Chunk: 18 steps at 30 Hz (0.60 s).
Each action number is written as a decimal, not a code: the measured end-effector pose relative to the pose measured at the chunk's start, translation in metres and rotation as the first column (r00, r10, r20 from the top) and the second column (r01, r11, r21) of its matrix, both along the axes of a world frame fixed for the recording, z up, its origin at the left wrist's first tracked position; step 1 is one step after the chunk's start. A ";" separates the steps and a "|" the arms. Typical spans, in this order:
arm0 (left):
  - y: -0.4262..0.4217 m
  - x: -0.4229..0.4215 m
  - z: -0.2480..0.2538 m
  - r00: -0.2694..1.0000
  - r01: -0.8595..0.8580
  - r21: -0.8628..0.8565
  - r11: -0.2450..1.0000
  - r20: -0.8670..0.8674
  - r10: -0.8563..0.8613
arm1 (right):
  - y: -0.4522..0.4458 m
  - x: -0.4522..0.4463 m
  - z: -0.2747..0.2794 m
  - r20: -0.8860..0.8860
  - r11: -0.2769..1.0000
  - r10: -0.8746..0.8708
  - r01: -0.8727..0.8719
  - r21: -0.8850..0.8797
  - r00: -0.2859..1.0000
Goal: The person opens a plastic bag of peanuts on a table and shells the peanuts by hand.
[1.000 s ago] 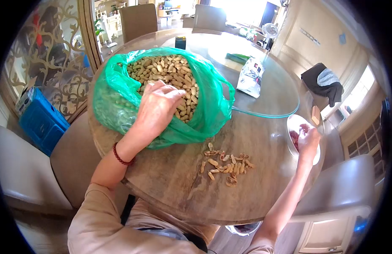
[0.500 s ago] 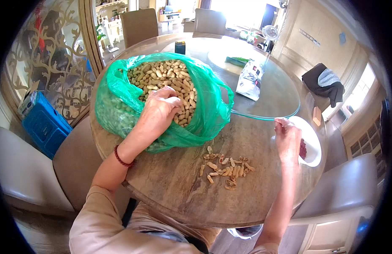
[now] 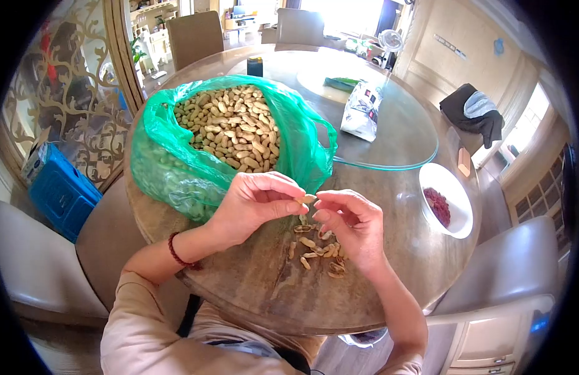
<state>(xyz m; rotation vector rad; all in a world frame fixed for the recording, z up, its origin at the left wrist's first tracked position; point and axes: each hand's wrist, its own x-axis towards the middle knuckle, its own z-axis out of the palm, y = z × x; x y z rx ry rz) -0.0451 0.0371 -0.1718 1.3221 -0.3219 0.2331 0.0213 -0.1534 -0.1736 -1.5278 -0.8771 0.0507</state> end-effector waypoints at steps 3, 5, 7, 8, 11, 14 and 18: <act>-0.006 -0.002 -0.003 0.999 0.000 0.032 0.999 0.053 -0.001 | 0.000 -0.002 -0.001 -0.079 0.998 0.036 -0.032 0.046 0.996; -0.008 -0.003 -0.003 1.000 0.017 0.044 0.999 0.007 -0.018 | 0.000 -0.001 -0.003 -0.075 0.998 0.052 -0.048 0.051 0.996; -0.010 -0.003 -0.004 0.999 0.032 0.053 0.998 -0.040 -0.029 | 0.001 -0.001 -0.005 -0.060 0.998 0.037 -0.034 0.045 0.998; -0.011 -0.002 -0.007 0.999 0.041 0.041 0.998 -0.036 -0.040 | 0.001 -0.001 -0.004 -0.062 0.998 0.039 -0.037 0.043 0.997; -0.012 0.000 -0.011 0.997 0.060 0.030 0.998 -0.041 -0.058 | 0.001 -0.001 -0.002 -0.058 0.999 0.045 -0.044 0.024 0.997; -0.011 -0.001 -0.010 0.994 0.079 0.010 0.997 -0.070 -0.078 | 0.001 -0.001 0.000 -0.151 0.998 0.058 -0.060 -0.005 0.987; -0.012 -0.001 -0.007 0.980 0.159 -0.029 0.987 -0.113 -0.162 | 0.000 0.001 0.001 -0.226 0.990 0.136 -0.139 0.004 0.965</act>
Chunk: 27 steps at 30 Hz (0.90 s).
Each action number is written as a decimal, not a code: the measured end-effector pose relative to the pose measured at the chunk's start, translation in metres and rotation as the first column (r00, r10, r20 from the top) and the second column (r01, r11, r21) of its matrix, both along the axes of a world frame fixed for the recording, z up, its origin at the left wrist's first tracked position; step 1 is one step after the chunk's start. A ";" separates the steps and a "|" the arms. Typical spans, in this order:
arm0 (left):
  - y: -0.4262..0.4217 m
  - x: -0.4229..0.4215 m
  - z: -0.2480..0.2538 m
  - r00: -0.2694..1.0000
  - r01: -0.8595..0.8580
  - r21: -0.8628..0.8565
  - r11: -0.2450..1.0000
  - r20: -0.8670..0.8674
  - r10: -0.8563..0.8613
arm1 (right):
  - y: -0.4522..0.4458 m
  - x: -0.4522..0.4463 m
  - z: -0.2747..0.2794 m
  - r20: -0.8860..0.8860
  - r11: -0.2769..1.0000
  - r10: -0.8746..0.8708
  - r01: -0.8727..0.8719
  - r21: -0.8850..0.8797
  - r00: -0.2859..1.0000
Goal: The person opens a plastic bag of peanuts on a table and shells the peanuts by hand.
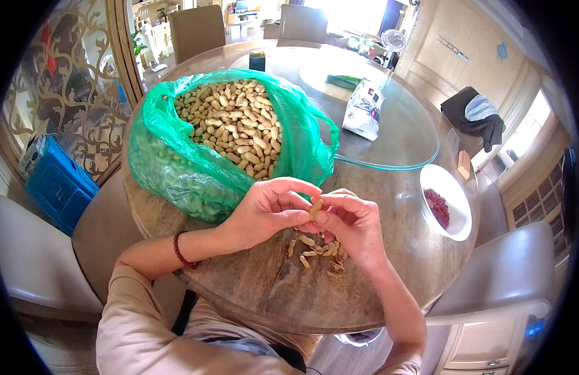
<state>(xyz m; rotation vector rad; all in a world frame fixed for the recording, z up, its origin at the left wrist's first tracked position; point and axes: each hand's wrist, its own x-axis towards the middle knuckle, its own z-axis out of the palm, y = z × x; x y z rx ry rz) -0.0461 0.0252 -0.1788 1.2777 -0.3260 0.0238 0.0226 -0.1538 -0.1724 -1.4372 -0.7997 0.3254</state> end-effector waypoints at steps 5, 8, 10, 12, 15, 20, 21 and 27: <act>0.000 0.003 -0.004 1.000 0.031 0.047 0.998 -0.009 -0.030 | -0.004 0.006 -0.002 -0.071 0.998 0.052 -0.054 -0.020 0.996; -0.002 0.002 -0.007 0.991 -0.082 0.219 0.972 0.123 0.056 | -0.005 0.006 0.001 -0.045 0.991 0.012 -0.018 -0.132 0.999; -0.003 0.001 -0.009 0.969 -0.184 0.308 0.933 0.215 0.120 | -0.006 0.006 0.002 -0.055 0.981 0.005 -0.016 -0.194 0.998; -0.004 0.000 -0.010 0.976 -0.186 0.301 0.935 0.168 0.140 | -0.006 0.006 0.002 -0.095 0.983 0.030 -0.046 -0.175 0.995; -0.005 0.000 -0.010 0.978 -0.185 0.259 0.948 0.143 0.152 | -0.004 0.004 0.004 -0.120 0.987 0.041 -0.059 -0.148 0.992; -0.007 0.000 -0.012 0.977 -0.177 0.211 0.961 0.154 0.146 | -0.005 0.004 0.003 -0.090 0.990 0.031 -0.043 -0.134 0.995; -0.008 0.000 -0.013 0.974 -0.191 0.217 0.957 0.165 0.157 | -0.005 0.004 0.003 -0.103 0.987 0.021 -0.037 -0.155 0.994; -0.007 -0.002 -0.012 0.974 -0.200 0.257 0.945 0.155 0.164 | -0.001 0.004 -0.002 -0.050 0.984 -0.029 0.020 -0.176 0.998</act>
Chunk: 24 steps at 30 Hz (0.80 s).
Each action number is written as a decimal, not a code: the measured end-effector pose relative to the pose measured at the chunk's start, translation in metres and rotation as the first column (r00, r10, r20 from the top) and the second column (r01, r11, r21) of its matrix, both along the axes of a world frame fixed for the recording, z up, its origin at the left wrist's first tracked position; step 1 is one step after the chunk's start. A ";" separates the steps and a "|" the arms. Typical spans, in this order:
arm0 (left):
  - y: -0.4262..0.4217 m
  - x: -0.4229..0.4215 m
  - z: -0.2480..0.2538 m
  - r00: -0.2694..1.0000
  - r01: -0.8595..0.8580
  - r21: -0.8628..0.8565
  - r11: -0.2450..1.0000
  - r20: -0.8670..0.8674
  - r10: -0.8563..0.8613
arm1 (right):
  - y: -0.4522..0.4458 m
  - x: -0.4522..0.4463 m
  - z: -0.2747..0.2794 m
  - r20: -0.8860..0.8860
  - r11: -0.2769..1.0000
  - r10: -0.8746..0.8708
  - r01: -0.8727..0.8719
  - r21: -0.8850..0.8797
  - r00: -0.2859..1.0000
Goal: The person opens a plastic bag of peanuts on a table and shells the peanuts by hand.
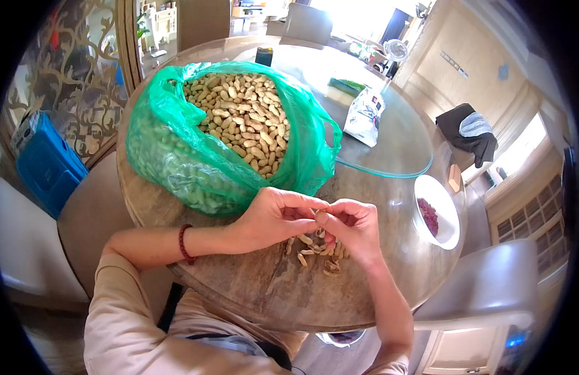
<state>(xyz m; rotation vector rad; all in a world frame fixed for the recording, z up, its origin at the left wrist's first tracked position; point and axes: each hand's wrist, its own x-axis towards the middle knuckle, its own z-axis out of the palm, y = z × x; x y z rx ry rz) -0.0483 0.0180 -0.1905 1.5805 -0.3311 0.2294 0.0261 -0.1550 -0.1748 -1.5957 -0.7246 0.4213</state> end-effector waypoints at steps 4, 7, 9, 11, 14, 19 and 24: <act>-0.001 0.004 -0.007 1.000 0.018 -0.035 0.999 -0.012 -0.019 | 0.001 -0.001 -0.004 0.033 1.000 -0.024 0.024 0.003 0.999; -0.002 0.006 -0.010 1.000 0.013 -0.064 0.998 0.004 -0.013 | 0.001 -0.002 -0.005 0.033 0.999 -0.035 0.034 0.016 0.999; -0.001 0.007 -0.012 0.999 0.039 -0.065 0.997 0.017 -0.038 | 0.000 -0.001 -0.006 0.042 0.999 -0.038 0.038 -0.002 0.998; 0.002 0.009 -0.012 0.999 0.037 -0.075 0.997 0.002 -0.037 | 0.000 -0.001 -0.005 0.051 0.999 -0.037 0.039 -0.023 0.998; 0.006 0.011 -0.010 0.996 0.058 -0.131 0.990 -0.055 -0.066 | 0.002 -0.002 -0.002 0.018 1.000 0.008 -0.009 0.025 1.000; 0.011 0.015 -0.012 0.993 0.079 -0.259 0.963 -0.066 -0.099 | 0.003 -0.002 -0.008 -0.034 0.991 -0.024 0.028 0.129 0.999; 0.013 0.013 -0.004 0.983 0.085 -0.333 0.939 -0.128 -0.134 | 0.003 0.002 -0.006 -0.097 0.991 0.001 0.012 0.136 0.995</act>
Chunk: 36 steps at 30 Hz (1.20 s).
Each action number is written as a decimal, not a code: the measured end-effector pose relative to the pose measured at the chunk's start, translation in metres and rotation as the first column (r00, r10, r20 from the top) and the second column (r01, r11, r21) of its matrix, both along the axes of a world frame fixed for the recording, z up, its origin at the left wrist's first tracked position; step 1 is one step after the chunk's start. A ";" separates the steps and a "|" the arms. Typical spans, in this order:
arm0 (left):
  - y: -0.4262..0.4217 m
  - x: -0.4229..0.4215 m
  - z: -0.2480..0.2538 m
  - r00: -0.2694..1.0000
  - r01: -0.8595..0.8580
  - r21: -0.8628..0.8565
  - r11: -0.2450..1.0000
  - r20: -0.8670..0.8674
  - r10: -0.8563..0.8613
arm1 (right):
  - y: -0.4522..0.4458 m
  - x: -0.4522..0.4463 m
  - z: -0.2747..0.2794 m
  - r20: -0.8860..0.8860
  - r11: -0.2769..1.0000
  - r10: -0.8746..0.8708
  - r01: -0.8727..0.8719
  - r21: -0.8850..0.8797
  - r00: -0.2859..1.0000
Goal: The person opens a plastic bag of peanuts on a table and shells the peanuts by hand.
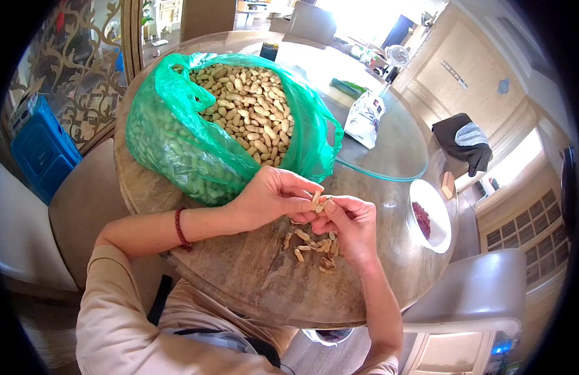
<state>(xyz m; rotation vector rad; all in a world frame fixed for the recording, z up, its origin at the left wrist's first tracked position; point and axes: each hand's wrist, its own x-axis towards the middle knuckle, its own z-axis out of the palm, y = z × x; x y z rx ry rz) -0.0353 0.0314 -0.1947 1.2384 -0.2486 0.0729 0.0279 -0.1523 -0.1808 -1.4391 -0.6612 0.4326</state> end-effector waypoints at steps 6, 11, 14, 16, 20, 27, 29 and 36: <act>-0.001 0.002 -0.003 1.000 -0.004 0.042 0.999 0.005 0.004 | -0.002 0.002 0.005 0.012 0.999 0.009 -0.008 -0.051 1.000; -0.008 -0.008 -0.005 0.948 -0.222 0.423 0.878 0.303 0.094 | -0.018 0.012 0.019 0.138 0.971 0.069 -0.035 -0.237 0.988; -0.013 -0.014 -0.001 0.795 -0.463 0.529 0.711 0.602 0.070 | -0.025 0.013 0.033 0.269 0.847 0.193 -0.021 -0.531 0.944; -0.005 -0.014 0.006 0.682 -0.580 0.497 0.646 0.730 0.051 | -0.026 0.013 0.036 0.357 0.831 0.226 0.012 -0.556 0.906; 0.023 -0.004 0.028 0.343 -0.893 0.306 0.329 0.937 0.060 | -0.025 0.014 0.028 0.529 0.853 0.179 0.137 -0.503 0.830; 0.060 0.010 0.030 0.523 -0.801 0.523 -0.292 0.848 0.083 | -0.024 0.013 0.026 0.609 0.866 0.086 0.243 -0.437 0.788; 0.061 0.015 0.025 0.577 -0.769 0.574 -0.281 0.813 0.080 | -0.023 0.011 0.027 0.590 0.866 0.064 0.248 -0.433 0.805; 0.050 0.029 0.022 0.535 -0.808 0.510 -0.295 0.845 -0.006 | -0.019 0.007 0.025 0.526 0.881 0.074 0.191 -0.433 0.847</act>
